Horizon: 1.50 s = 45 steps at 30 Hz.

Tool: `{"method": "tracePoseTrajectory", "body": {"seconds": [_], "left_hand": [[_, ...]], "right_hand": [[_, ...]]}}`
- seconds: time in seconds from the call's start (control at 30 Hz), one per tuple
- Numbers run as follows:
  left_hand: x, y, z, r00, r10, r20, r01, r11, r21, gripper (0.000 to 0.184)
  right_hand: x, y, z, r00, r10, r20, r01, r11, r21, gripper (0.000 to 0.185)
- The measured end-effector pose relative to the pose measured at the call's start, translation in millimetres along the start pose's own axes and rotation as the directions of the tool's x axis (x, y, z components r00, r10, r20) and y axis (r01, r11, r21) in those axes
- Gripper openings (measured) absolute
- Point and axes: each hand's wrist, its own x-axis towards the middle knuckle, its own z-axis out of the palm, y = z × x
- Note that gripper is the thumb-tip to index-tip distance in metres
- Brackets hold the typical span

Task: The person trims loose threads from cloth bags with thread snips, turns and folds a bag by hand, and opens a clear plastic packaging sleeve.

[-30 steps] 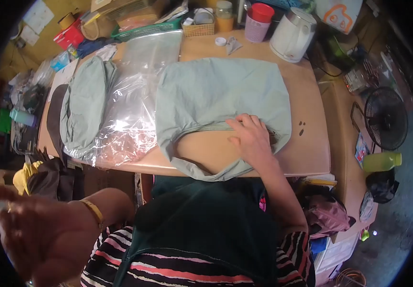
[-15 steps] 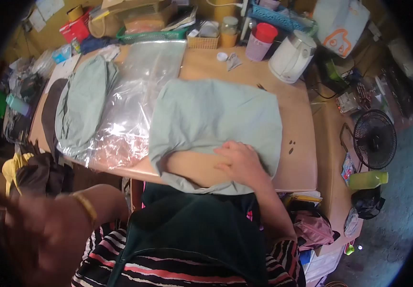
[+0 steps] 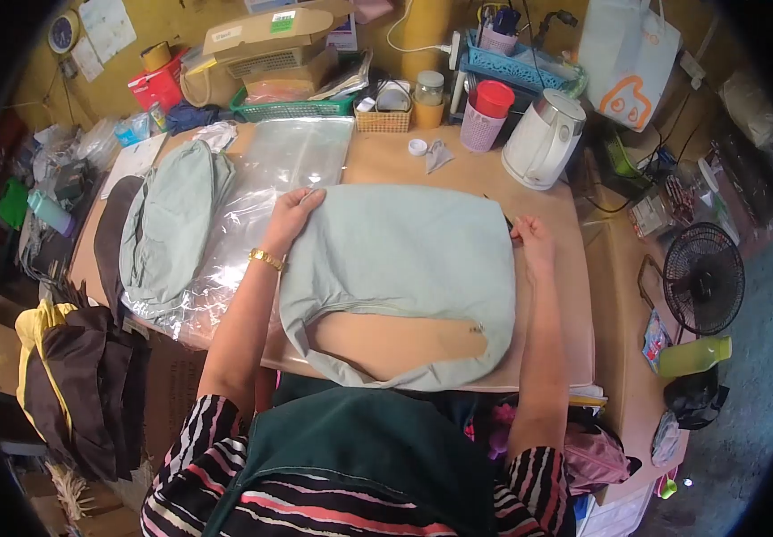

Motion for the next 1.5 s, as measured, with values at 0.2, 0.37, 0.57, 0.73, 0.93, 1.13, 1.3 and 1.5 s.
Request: {"method": "tracePoseTrajectory", "body": {"seconds": [0.2, 0.37, 0.57, 0.73, 0.93, 1.13, 1.3, 1.5], "left_hand": [[-4.4, -5.8, -16.0, 0.995, 0.014, 0.097, -0.017, 1.000, 0.021, 0.025], [0.6, 43.1, -31.0, 0.981, 0.186, 0.047, -0.192, 0.963, 0.190, 0.025], [-39.9, 243.6, -54.8, 0.673, 0.738, 0.036, -0.727, 0.652, 0.217, 0.024], [-95.0, 208.0, -45.3, 0.496, 0.837, 0.229, -0.781, 0.315, 0.540, 0.019], [-162.4, 45.4, -44.8, 0.809, 0.356, 0.468, -0.582, 0.601, 0.548, 0.020], [-181.7, 18.3, -31.0, 0.771, 0.560, 0.302, -0.624, 0.572, 0.532, 0.044], [-169.8, 37.3, -22.1, 0.742, 0.578, 0.339, -0.662, 0.557, 0.501, 0.042], [-156.4, 44.0, -29.6, 0.764, 0.549, 0.339, -0.645, 0.626, 0.438, 0.030]], "right_hand": [[-37.4, -42.9, 45.0, 0.987, 0.045, 0.154, -0.060, 0.994, 0.092, 0.009], [-12.9, -94.9, 32.6, 0.973, -0.224, 0.054, 0.230, 0.933, -0.276, 0.012], [-74.9, -281.3, -5.2, 0.686, -0.718, 0.116, 0.728, 0.675, -0.123, 0.007], [-107.8, -221.8, -29.1, 0.695, -0.705, 0.139, 0.700, 0.621, -0.352, 0.010], [-194.3, -68.4, -5.1, 0.918, -0.215, 0.333, 0.387, 0.668, -0.635, 0.013], [-216.2, -22.1, -1.1, 0.942, -0.335, 0.019, 0.303, 0.826, -0.475, 0.014], [-229.5, -45.7, 22.1, 0.856, -0.481, 0.188, 0.494, 0.657, -0.570, 0.032], [-225.2, -27.7, 16.5, 0.883, -0.421, 0.205, 0.461, 0.700, -0.546, 0.036]]}}
